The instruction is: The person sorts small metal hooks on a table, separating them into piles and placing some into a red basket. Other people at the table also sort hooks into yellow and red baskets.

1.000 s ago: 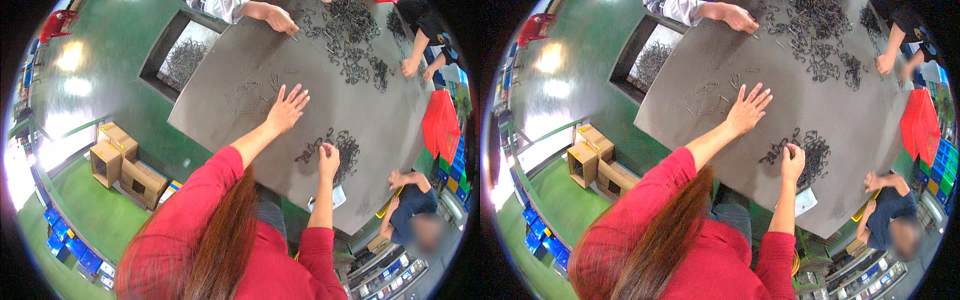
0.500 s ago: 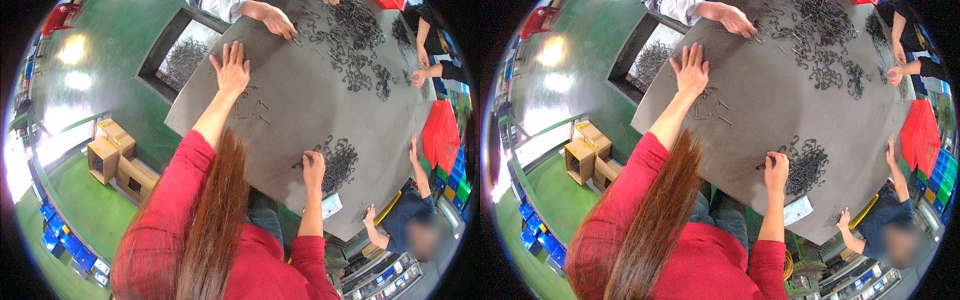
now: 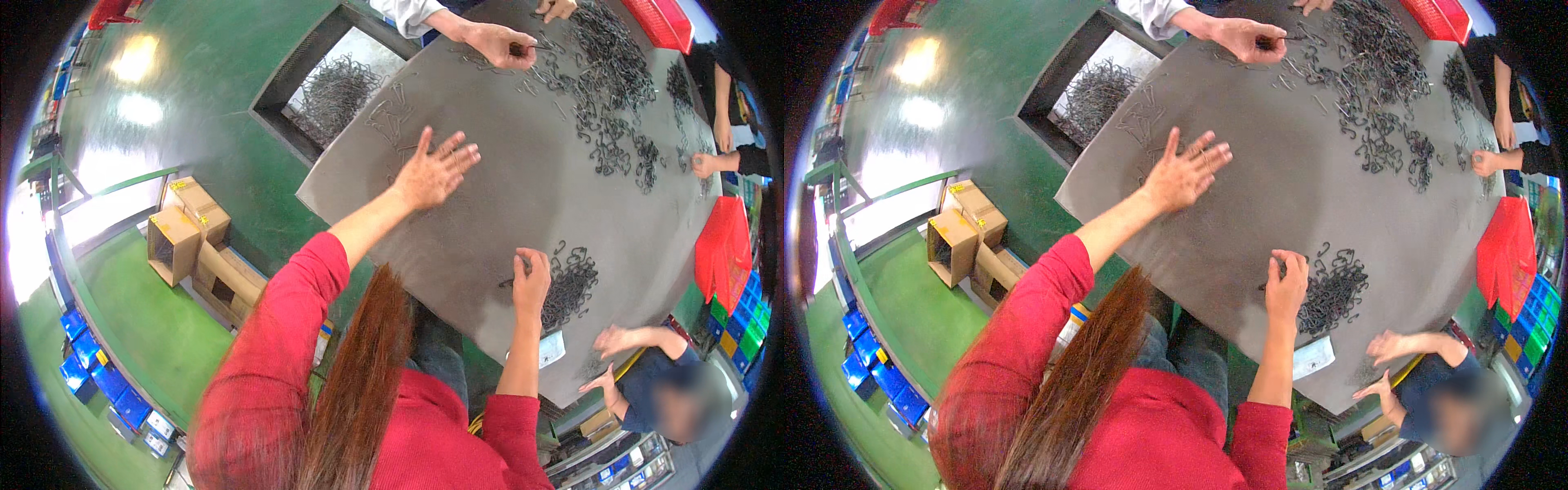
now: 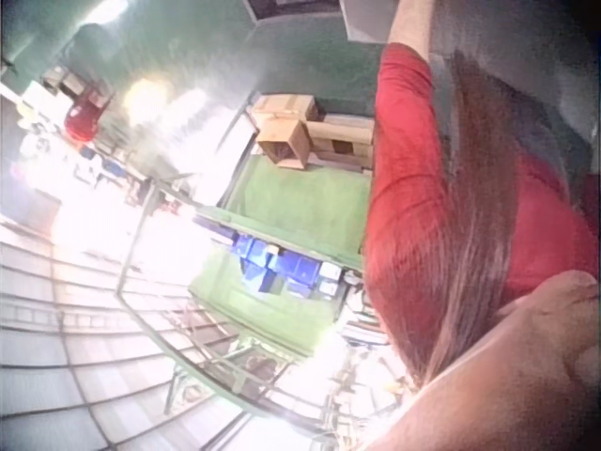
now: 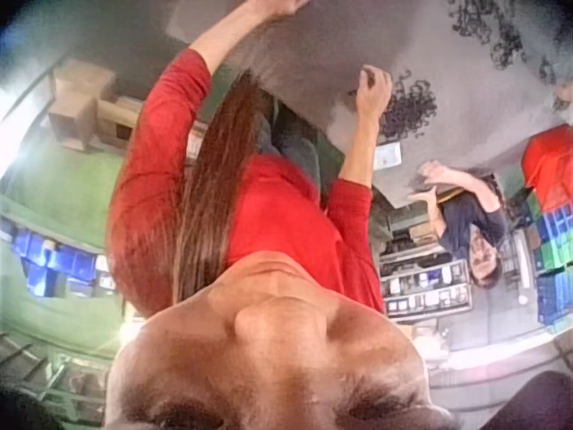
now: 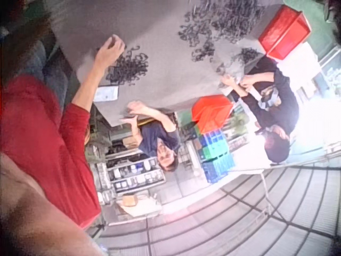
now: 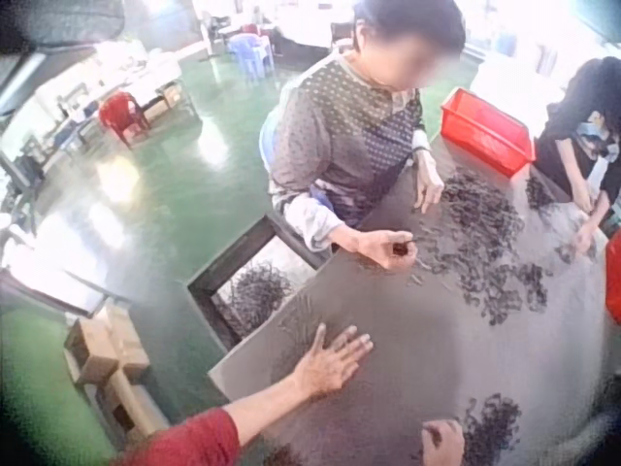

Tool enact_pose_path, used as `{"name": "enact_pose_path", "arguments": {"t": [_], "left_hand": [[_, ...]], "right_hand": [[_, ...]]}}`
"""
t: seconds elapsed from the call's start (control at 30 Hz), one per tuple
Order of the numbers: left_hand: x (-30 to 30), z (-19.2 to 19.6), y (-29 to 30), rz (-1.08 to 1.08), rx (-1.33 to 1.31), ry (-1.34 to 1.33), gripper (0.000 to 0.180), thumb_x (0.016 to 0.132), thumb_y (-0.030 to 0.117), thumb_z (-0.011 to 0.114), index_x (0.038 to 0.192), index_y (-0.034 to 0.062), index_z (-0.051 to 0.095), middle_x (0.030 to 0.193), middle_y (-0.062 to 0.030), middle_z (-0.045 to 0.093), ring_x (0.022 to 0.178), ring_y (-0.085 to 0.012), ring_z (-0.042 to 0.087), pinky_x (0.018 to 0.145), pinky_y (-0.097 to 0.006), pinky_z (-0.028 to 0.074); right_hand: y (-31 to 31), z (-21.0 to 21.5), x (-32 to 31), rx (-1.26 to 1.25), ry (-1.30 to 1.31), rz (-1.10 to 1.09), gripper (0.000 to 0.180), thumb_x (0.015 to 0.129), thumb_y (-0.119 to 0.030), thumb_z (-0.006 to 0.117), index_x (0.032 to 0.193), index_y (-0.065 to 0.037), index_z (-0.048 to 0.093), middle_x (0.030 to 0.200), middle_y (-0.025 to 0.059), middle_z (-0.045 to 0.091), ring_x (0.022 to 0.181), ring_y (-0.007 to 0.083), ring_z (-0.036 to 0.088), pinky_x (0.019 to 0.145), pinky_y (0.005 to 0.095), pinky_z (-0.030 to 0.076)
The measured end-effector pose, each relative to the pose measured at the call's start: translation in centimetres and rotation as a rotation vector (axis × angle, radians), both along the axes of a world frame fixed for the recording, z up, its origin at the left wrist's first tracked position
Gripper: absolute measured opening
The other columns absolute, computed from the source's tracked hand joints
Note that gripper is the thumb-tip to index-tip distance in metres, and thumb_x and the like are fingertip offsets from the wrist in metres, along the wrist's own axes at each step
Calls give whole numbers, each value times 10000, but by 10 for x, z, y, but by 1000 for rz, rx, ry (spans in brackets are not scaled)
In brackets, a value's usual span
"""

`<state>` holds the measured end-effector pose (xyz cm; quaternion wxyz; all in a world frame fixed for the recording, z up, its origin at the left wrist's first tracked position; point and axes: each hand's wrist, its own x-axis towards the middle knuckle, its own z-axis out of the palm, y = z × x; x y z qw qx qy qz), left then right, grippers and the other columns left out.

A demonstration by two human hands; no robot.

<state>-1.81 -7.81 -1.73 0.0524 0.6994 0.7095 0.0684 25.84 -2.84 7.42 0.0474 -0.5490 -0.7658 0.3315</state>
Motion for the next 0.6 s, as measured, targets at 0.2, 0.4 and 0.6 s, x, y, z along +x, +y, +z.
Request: {"name": "enact_pose_path", "arguments": {"t": [0.2,0.4,0.6], "left_hand": [[-109,-5,9,188,120,12,502,965,320,385,1452,217,321,1501,32,312,1424,-188,195,1102,-653,35],[-167,-6,-12,481,164,63,501,947,283,449,1405,99,367,1448,-66,384,1391,-258,272,1053,-696,118],[-80,19,-53,1,-12,-80,587,922,296,490,1459,153,301,1529,-37,260,1439,-229,151,1129,-586,21]], "right_hand": [[-15,0,-15,-58,-49,-5,128,816,-50,628,943,-59,634,1008,95,593,994,289,550,851,389,439],[-31,6,-33,-91,-56,-6,144,812,-47,631,955,-71,636,1018,89,591,1017,288,548,861,383,442],[-31,10,-44,22,7,36,142,803,-60,636,943,-81,630,997,85,588,998,289,543,841,383,449]]}}
